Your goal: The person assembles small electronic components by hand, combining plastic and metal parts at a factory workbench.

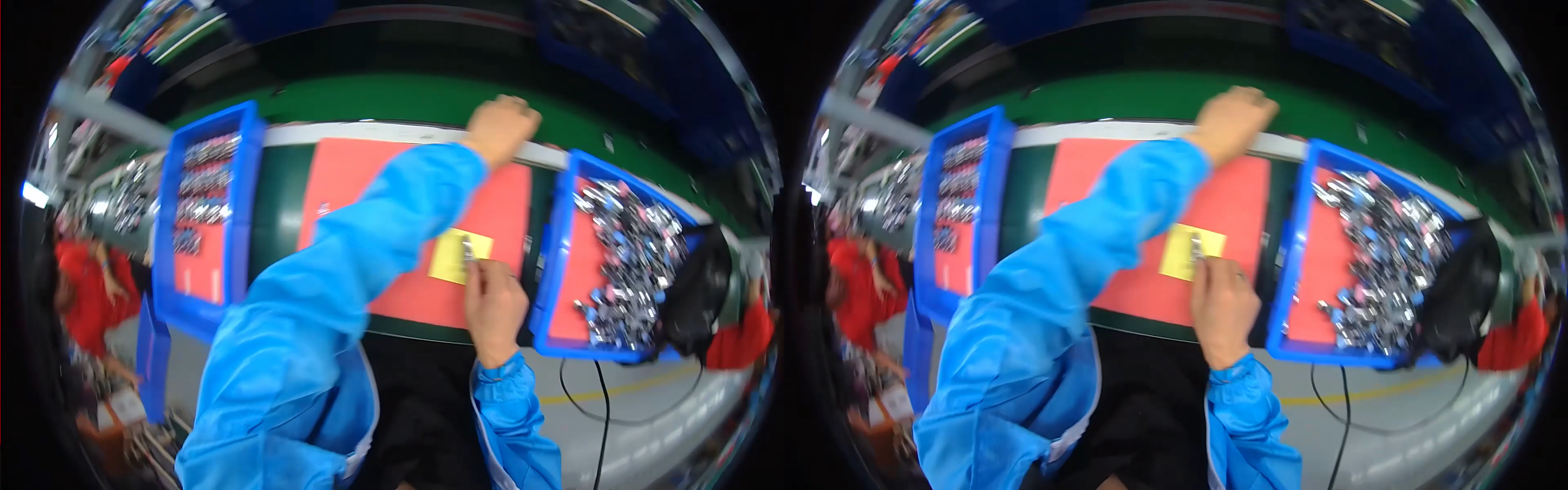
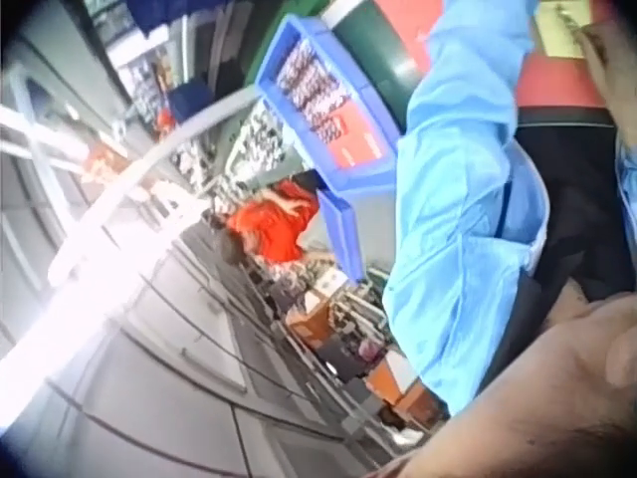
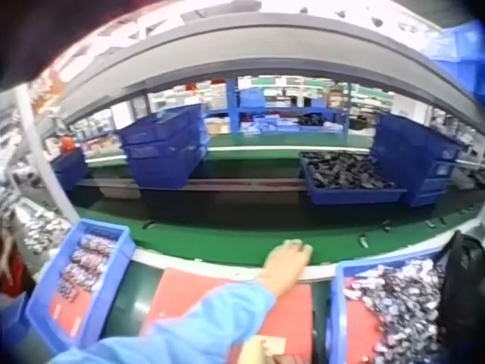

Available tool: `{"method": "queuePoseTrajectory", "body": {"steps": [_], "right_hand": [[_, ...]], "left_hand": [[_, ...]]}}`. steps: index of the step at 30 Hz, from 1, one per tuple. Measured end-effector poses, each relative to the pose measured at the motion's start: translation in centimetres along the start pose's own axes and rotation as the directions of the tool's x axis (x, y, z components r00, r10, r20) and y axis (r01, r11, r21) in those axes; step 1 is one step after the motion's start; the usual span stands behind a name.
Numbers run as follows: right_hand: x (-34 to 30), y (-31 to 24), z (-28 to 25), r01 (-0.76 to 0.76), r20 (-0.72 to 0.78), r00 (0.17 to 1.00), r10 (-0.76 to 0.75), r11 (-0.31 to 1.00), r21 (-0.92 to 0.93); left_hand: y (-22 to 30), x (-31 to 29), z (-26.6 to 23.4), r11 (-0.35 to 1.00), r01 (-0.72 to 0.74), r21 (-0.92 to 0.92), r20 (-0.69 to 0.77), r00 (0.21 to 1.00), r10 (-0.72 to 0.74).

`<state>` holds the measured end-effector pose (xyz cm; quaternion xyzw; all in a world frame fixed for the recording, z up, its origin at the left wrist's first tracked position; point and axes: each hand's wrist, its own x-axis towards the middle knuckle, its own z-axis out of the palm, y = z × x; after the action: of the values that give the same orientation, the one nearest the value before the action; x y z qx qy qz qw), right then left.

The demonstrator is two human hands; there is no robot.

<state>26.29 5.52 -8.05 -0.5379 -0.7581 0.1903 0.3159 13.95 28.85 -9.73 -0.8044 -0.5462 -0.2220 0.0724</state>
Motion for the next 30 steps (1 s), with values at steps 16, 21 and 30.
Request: {"method": "queuePoseTrajectory", "body": {"steps": [16, 21, 30], "right_hand": [[0.4, -6.2, -3.1, 0.061, -0.096, 0.995, 0.038, 0.527, 0.848], [-0.7, -8.2, -3.5, 0.076, 0.151, 0.938, -0.313, 0.609, 0.79], [-3.9, -10.9, -2.2, 0.014, 0.228, 0.963, -0.146, 0.868, 0.496]], "left_hand": [[5.8, -18.6, -21.0, -0.369, 0.208, -0.906, 0.345, 0.866, -0.361], [8.7, -26.7, -22.0, -0.706, 0.095, -0.702, 0.456, 0.821, -0.343], [8.4, -31.3, -21.7, 0.794, 0.172, -0.583, -0.301, 0.862, -0.408]]}}
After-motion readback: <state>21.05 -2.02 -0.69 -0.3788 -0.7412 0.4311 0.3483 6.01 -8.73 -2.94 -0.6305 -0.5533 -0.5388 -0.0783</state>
